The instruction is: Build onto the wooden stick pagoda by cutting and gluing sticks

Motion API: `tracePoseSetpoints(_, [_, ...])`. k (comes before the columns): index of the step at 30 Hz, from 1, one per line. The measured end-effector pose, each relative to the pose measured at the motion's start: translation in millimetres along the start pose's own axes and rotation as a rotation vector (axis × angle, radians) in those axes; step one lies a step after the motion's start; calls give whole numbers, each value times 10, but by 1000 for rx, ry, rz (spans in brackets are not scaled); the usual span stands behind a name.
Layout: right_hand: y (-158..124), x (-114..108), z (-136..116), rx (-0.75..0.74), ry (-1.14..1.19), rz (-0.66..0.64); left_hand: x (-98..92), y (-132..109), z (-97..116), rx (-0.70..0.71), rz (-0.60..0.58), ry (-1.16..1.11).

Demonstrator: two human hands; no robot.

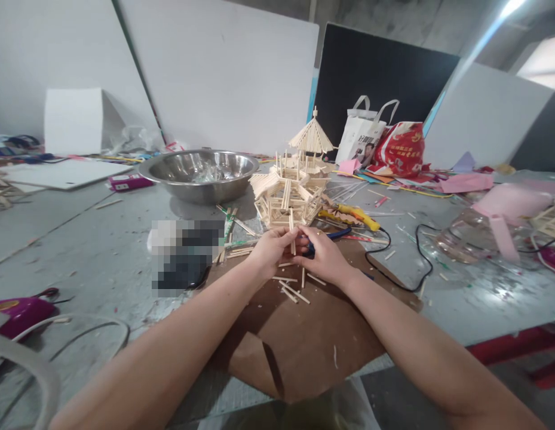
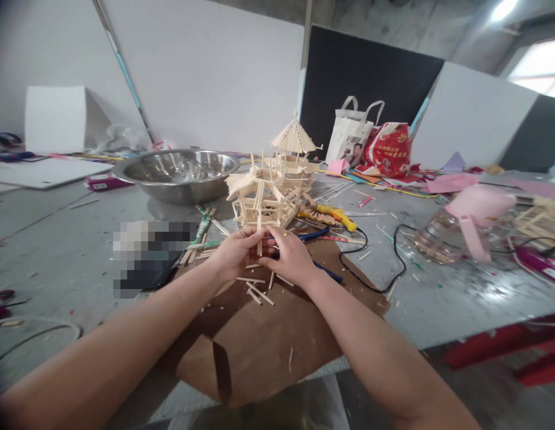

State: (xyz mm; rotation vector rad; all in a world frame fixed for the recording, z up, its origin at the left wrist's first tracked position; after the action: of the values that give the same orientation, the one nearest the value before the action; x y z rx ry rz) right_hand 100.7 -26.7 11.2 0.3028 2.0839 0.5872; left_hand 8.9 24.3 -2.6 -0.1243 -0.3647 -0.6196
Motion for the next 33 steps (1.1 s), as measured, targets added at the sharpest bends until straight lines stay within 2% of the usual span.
tracePoseSetpoints(10, [-5, -16, -8, 87, 17, -54, 35, 1, -35, 16, -44, 42])
tracePoseSetpoints(16, [15, -19, 11, 56, -29, -78, 38, -16, -23, 37, -20, 109])
tracePoseSetpoints(20, [66, -112, 182, 98, -207, -193, -3, -8, 31, 95, 24, 210])
tracePoseSetpoints(24, [18, -193, 541, 319, -455, -432, -60, 21, 90, 168, 54, 359])
tracePoseSetpoints(27, [-70, -191, 739, 445, -530, -620, -98, 50, 96, 197, 39, 476])
tracePoseSetpoints(29, [-84, -190, 776, 464, -532, -647, -126, 70, 93, 222, 18, 574])
tracePoseSetpoints(33, [-26, -212, 701, 415, -530, -551, -190, 92, 143, 338, 0, 854])
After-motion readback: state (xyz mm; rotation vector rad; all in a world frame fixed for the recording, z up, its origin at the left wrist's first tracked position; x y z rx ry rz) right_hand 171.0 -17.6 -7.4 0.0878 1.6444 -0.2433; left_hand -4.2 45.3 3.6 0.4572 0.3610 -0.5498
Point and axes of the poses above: each hand's wrist, its own y-axis towards the middle knuckle, its own x-axis out of the palm, z = x × y, the point moved 5 cm from there along y, towards the middle knuckle, and after that the axes turned 10 degrees about x, right-handed, at the moved point
